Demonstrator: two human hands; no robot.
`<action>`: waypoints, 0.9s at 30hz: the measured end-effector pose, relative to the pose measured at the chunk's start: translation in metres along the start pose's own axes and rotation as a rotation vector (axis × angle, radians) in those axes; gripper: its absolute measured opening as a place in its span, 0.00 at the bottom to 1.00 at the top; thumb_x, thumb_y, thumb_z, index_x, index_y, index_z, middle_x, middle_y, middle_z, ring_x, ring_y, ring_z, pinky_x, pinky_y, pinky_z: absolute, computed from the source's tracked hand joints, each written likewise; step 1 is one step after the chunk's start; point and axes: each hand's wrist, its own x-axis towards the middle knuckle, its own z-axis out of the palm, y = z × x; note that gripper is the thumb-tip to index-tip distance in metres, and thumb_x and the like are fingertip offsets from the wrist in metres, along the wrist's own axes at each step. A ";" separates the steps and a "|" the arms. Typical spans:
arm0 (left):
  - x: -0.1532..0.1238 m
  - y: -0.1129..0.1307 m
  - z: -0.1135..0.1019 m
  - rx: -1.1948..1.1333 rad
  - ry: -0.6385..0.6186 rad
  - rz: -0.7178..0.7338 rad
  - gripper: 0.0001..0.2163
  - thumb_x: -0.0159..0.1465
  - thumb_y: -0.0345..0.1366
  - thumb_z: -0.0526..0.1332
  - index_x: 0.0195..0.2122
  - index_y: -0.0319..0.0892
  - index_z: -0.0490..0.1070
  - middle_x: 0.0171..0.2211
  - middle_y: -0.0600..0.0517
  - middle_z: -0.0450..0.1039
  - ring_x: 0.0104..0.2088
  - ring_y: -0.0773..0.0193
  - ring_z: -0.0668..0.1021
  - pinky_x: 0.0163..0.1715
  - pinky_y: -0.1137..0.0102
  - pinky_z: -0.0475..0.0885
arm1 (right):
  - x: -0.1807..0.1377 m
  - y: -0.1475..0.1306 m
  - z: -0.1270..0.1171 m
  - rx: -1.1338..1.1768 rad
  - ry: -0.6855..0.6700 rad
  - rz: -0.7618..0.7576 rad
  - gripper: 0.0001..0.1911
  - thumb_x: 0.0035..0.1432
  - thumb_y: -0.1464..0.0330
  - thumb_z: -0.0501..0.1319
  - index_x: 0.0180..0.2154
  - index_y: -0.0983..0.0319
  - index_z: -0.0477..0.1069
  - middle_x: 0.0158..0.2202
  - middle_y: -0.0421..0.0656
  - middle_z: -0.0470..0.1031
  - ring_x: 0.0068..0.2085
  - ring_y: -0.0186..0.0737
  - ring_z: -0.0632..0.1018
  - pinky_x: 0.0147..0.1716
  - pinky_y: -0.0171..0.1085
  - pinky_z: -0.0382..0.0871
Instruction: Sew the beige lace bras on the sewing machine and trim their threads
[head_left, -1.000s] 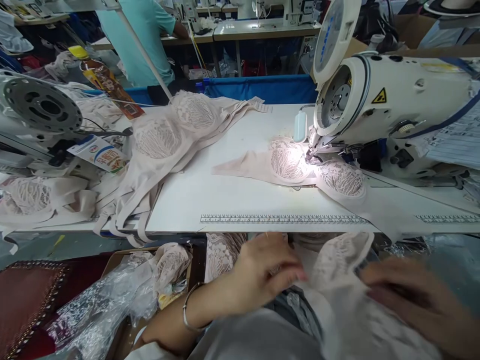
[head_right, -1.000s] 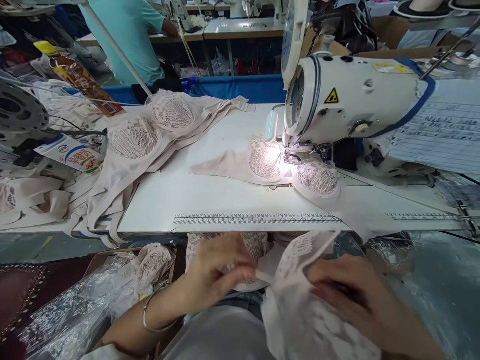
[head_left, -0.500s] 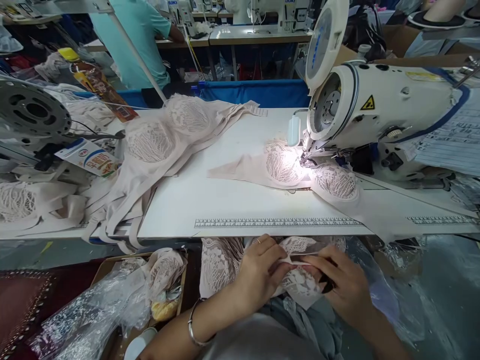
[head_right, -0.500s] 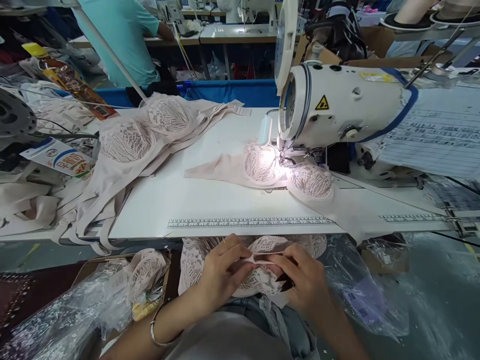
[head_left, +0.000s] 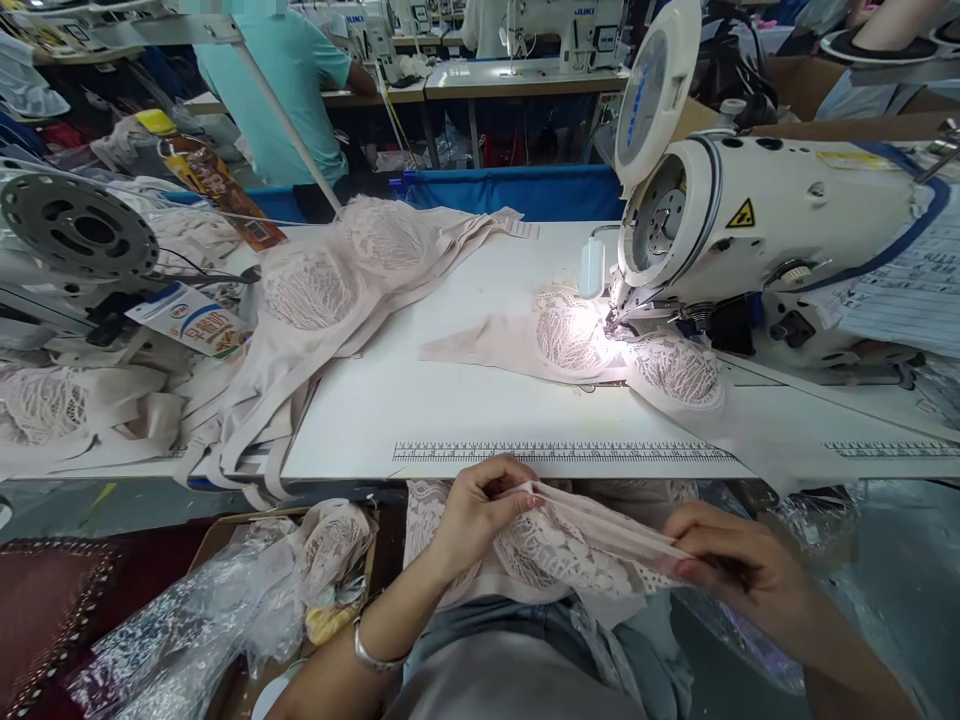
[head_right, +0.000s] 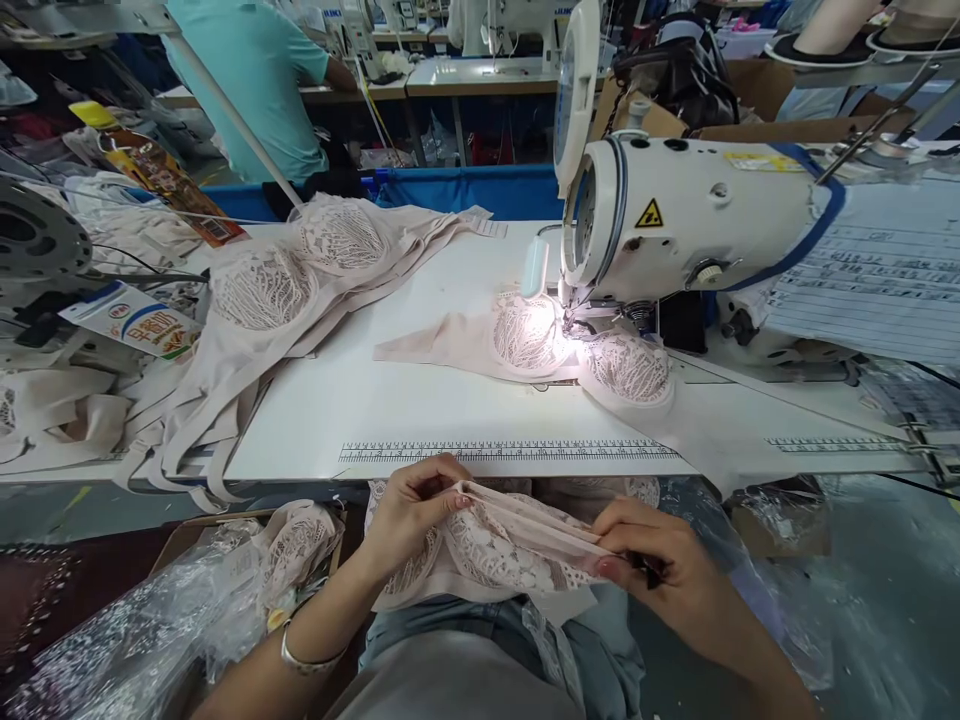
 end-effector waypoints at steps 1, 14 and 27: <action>-0.001 -0.002 -0.001 0.008 0.028 0.028 0.14 0.54 0.44 0.75 0.29 0.38 0.77 0.28 0.50 0.75 0.29 0.64 0.75 0.31 0.71 0.69 | -0.002 0.001 -0.003 -0.022 0.037 0.003 0.11 0.66 0.64 0.61 0.32 0.56 0.78 0.32 0.44 0.78 0.31 0.39 0.78 0.28 0.35 0.72; -0.007 -0.009 0.005 0.159 0.172 0.214 0.10 0.59 0.42 0.72 0.30 0.41 0.78 0.29 0.51 0.72 0.32 0.63 0.74 0.32 0.71 0.69 | 0.006 0.003 0.010 -0.249 0.262 -0.041 0.12 0.64 0.61 0.63 0.28 0.56 0.77 0.32 0.46 0.79 0.31 0.41 0.79 0.29 0.37 0.73; -0.010 -0.010 0.012 0.274 0.247 0.305 0.07 0.62 0.38 0.69 0.30 0.42 0.78 0.29 0.50 0.74 0.33 0.62 0.76 0.34 0.70 0.70 | 0.004 0.003 0.017 -0.157 0.492 0.079 0.15 0.62 0.62 0.65 0.25 0.58 0.68 0.28 0.44 0.76 0.22 0.34 0.73 0.17 0.33 0.64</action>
